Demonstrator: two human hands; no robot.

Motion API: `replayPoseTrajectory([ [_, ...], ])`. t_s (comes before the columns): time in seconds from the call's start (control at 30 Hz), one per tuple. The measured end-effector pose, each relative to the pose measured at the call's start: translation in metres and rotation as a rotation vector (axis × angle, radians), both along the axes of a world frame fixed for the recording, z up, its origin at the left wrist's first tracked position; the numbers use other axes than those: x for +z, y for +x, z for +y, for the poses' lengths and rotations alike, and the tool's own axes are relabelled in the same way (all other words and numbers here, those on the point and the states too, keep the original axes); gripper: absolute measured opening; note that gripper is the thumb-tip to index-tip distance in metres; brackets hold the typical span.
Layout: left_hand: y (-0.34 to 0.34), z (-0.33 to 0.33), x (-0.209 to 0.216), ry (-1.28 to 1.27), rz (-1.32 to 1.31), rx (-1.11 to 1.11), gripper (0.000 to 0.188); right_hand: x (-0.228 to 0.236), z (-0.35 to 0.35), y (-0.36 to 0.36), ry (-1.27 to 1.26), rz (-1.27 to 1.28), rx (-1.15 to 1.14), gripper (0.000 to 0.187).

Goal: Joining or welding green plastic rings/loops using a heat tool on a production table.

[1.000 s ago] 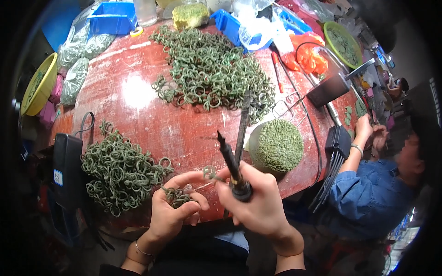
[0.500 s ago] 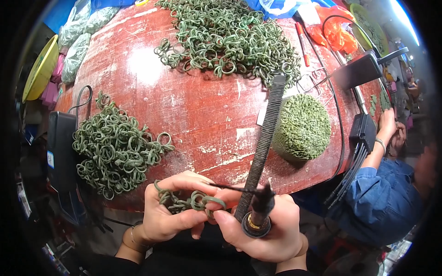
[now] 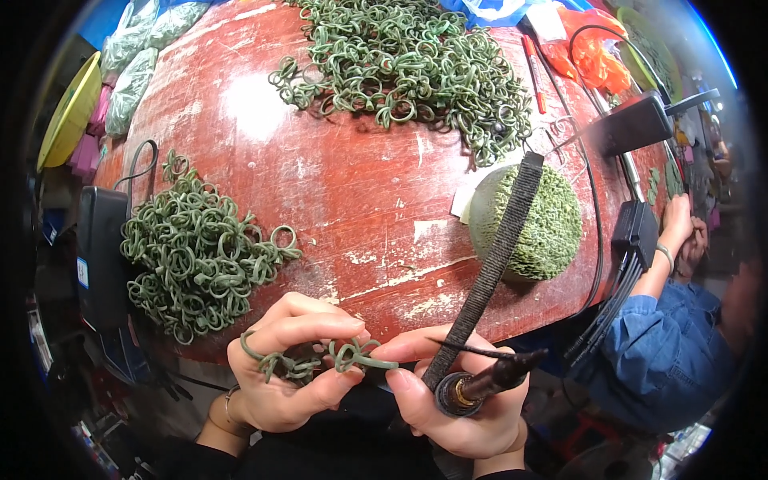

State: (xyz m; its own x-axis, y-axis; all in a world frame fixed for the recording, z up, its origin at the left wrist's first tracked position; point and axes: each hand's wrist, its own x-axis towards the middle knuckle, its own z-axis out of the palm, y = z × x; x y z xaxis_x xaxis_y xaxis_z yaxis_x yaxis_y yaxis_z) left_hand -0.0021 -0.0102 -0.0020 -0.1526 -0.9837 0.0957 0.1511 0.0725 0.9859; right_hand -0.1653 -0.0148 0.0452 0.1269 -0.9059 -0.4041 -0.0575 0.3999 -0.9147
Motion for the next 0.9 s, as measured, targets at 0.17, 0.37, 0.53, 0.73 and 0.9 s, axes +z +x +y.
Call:
replayPoseTrajectory([
  [0.17, 0.001, 0.001, -0.003, -0.057, -0.009, -0.005, 0.032, -0.006, 0.004, 0.002, -0.046, -0.104, -0.071, 0.016],
  [0.37, 0.003, 0.001, -0.001, -0.007, -0.001, -0.032, 0.033, -0.012, 0.003, 0.002, -0.127, -0.053, -0.018, 0.018],
  [0.53, 0.005, 0.003, 0.0, 0.123, 0.04, -0.024, 0.035, -0.011, 0.004, 0.006, -0.091, -0.05, -0.035, 0.018],
  [0.73, 0.006, -0.003, -0.007, -0.112, -0.073, 0.02, 0.035, -0.01, 0.005, 0.007, -0.1, 0.01, -0.114, 0.018],
  [0.9, 0.005, 0.0, -0.005, -0.057, -0.033, -0.007, 0.032, -0.003, 0.013, 0.002, -0.293, 0.031, -0.352, 0.036],
])
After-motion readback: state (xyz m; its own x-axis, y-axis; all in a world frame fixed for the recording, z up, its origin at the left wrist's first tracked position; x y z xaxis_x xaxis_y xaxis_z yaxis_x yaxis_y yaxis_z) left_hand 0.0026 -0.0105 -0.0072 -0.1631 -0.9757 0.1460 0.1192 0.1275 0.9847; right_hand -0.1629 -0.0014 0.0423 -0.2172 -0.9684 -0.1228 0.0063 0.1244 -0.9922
